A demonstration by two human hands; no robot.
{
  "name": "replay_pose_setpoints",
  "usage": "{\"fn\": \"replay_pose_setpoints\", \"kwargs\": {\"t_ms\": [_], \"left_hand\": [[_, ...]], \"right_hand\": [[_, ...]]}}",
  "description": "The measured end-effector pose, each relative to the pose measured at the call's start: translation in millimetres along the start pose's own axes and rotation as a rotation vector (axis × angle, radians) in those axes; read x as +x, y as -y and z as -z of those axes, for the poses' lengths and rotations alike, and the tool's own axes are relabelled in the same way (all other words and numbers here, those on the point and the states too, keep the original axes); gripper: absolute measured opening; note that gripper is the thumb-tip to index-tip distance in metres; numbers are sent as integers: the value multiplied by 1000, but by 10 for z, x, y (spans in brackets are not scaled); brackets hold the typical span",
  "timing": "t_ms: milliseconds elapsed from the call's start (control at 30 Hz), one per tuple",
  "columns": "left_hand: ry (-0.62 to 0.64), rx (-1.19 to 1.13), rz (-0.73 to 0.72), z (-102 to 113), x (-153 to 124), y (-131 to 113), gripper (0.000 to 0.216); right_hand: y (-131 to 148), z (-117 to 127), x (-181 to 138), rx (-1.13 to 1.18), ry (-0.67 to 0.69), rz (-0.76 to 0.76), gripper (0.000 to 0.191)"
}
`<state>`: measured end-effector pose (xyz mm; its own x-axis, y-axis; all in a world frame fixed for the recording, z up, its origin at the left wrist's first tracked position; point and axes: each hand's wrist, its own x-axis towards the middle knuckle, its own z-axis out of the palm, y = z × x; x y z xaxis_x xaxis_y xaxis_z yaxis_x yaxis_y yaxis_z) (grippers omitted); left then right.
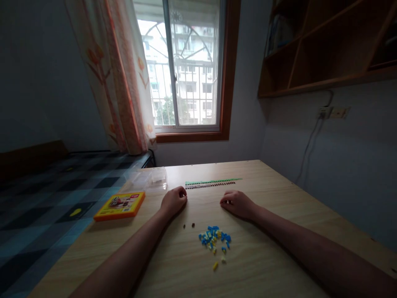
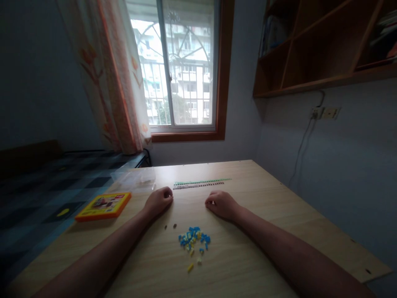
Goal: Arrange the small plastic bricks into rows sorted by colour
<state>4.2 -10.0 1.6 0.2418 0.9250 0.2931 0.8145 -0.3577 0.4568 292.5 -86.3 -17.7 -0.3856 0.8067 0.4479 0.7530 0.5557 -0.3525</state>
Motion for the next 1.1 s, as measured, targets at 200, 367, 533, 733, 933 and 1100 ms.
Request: {"fn": "replay_pose_setpoints", "kwargs": {"t_ms": [200,367,533,733,933,1100], "left_hand": [[16,-21,-29,17,-27,-23,9],[35,-60,-51,28,-60,-23,9],[27,-112,-47,44,-86,-23,10],[24,-123,-59,38,-80,-2,11],[38,-178,-78,22,-47,53,13],[67,-231,-86,43,-55,60,15]], "right_hand": [[-60,113,-86,-19,37,-45,11],[-84,177,-106,17,100,-49,11],[-181,297,-94,-47,86,-79,17],[-439,413,18,-69,44,-198,18],[-660,380,183,-43,63,-273,17],[-779,332,219,3,89,-313,18]]}}
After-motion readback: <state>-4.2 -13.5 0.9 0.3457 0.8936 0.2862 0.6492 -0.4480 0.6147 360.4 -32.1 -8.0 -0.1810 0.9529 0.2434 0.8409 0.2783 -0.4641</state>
